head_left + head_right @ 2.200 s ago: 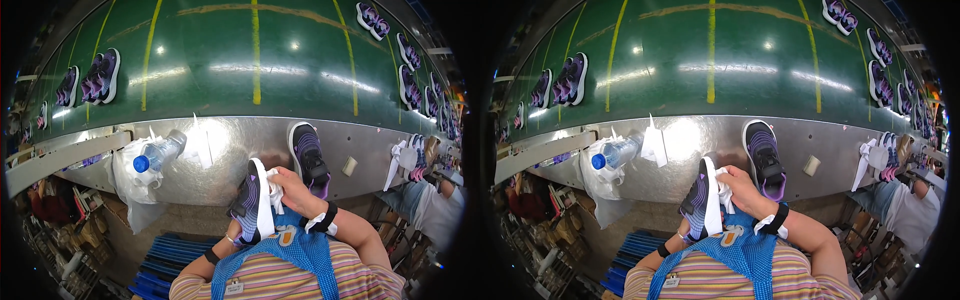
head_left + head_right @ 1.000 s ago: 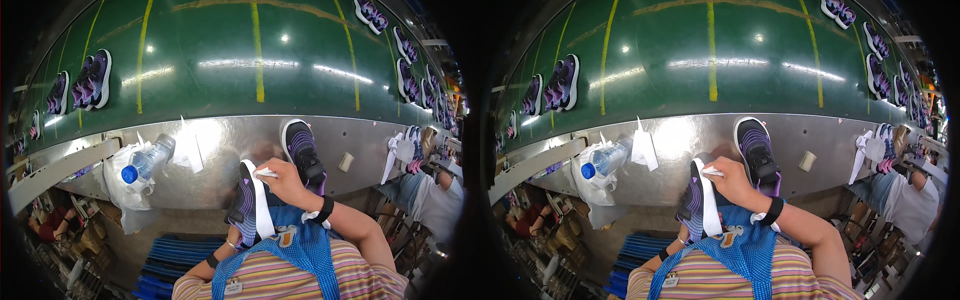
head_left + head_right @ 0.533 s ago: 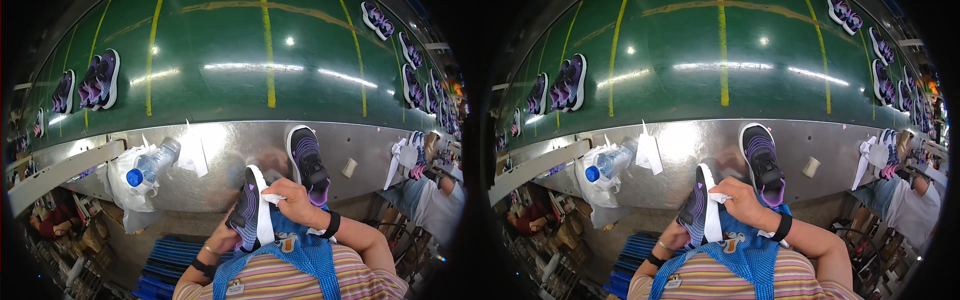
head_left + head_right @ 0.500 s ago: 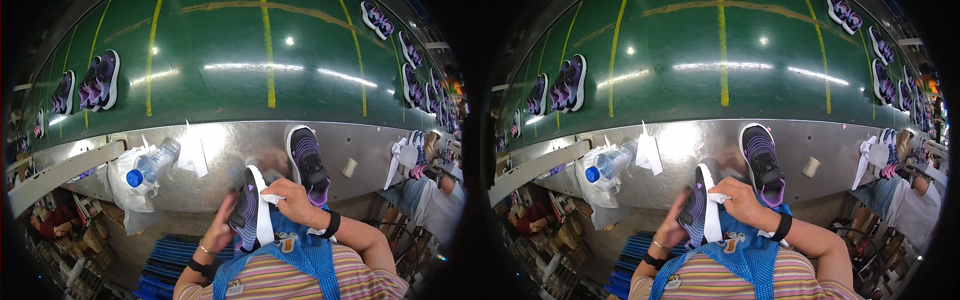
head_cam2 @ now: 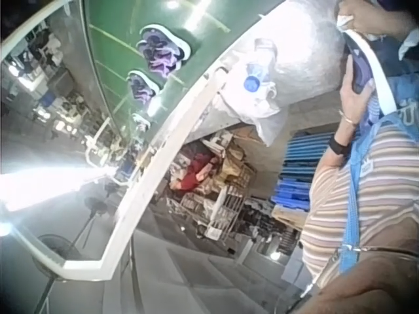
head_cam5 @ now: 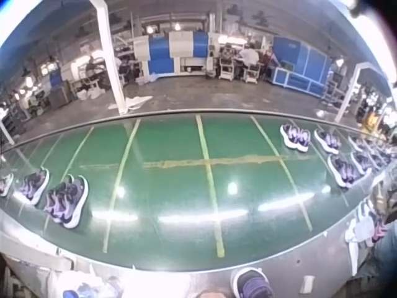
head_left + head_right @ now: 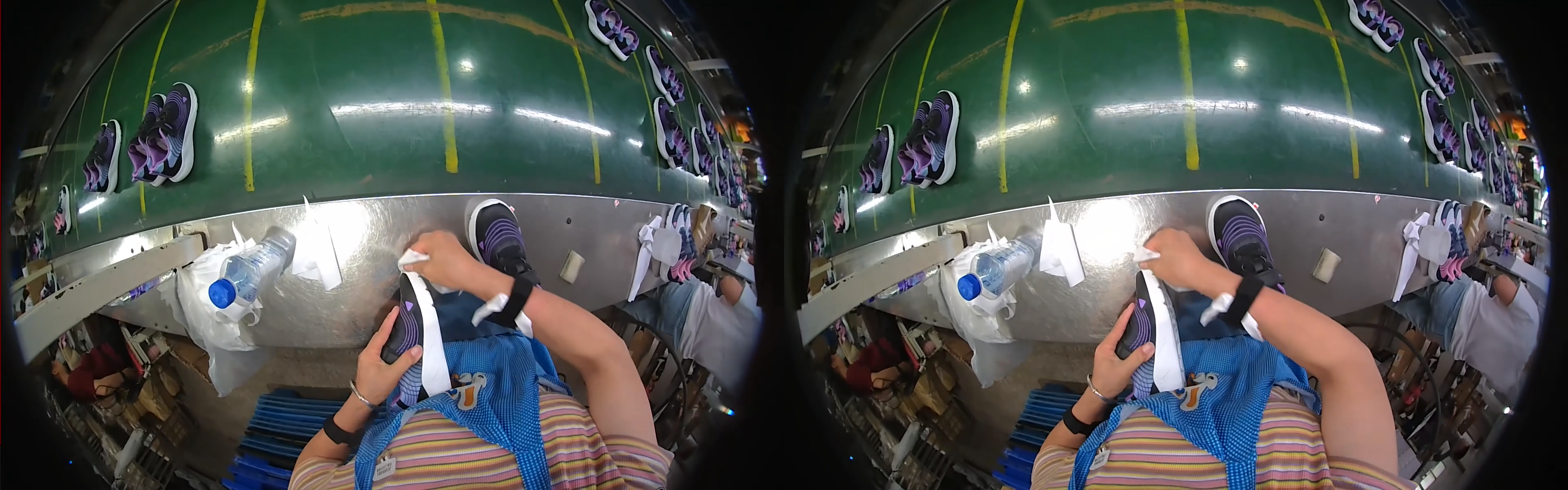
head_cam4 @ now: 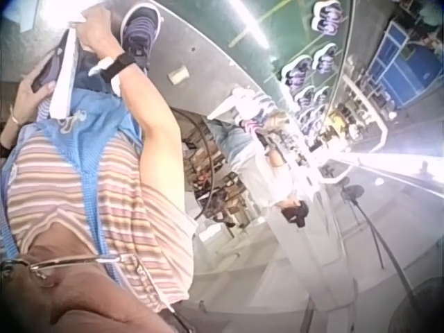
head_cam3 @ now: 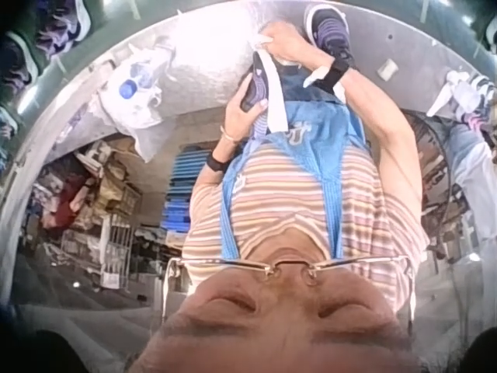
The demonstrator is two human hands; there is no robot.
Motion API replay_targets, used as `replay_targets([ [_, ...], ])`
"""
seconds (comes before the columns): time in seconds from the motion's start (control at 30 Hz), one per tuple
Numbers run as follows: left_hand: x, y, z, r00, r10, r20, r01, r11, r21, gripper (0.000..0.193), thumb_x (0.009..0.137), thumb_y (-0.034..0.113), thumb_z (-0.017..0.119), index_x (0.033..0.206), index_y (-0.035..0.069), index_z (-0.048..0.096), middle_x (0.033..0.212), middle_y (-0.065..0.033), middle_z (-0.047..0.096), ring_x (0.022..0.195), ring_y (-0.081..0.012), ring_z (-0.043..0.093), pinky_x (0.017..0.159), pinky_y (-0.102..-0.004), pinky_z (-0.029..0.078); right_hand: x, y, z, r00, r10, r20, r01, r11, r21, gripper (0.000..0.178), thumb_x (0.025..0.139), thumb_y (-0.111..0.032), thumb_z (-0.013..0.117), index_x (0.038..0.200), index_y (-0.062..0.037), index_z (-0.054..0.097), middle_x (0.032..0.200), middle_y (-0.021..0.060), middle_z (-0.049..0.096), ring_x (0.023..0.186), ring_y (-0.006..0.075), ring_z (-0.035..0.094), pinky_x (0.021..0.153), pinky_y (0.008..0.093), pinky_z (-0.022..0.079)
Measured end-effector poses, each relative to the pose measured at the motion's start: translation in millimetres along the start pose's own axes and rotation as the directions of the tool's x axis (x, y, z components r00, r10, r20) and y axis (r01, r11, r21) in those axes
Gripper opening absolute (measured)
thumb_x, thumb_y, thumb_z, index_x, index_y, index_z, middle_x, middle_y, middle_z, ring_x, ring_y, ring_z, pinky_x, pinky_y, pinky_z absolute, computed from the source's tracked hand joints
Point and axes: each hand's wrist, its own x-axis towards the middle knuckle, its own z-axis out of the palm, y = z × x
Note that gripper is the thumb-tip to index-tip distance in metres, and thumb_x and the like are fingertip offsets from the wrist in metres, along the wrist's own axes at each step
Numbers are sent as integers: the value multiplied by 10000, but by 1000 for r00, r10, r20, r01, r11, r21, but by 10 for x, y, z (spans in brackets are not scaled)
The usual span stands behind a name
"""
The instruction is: Inspecting and wiping finished shoes on a production conveyor belt.
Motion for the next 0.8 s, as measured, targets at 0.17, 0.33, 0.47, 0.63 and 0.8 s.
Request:
replay_targets([
  [0.17,-6,-18,-2,999,2,-35,-1,1000,20,622,741,145,664,1281,38,375,1094,-114,547,956,-127,521,838,-251,414,-431,-106,63,981,-79,-178,102,987,123,147,739,-83,618,881,-63,649,750,100,535,696,243,543,618,305,424],
  [0.33,2,-46,8,999,8,-40,-10,999,-50,625,742,136,662,1284,33,369,1093,-105,546,947,-125,523,838,-248,412,-680,-123,153,973,-97,-209,148,958,246,277,698,47,532,921,-68,648,764,93,532,717,228,543,647,301,428],
  [0.47,-3,-1,-9,999,-22,-33,19,996,-84,624,742,132,662,1283,28,369,1096,-101,543,949,-123,523,834,-247,414,-893,-141,201,960,-150,-237,212,942,260,356,671,90,478,940,-80,639,761,113,527,697,258,539,642,312,432],
  [0.63,-23,170,-30,992,14,-126,-34,987,-160,629,730,121,669,1277,21,375,1090,-98,537,974,-135,508,855,-257,398,-1230,-251,23,992,-47,-120,104,841,530,149,776,-12,537,890,-36,628,804,47,573,751,131,553,672,246,431],
  [0.8,-73,417,48,881,454,-136,-382,850,362,633,670,96,695,1237,13,425,1052,-151,514,946,-237,525,833,-309,410,-1117,-539,-146,987,123,-100,63,276,959,191,794,-66,579,969,-27,513,839,25,543,763,99,531,677,230,427],
])
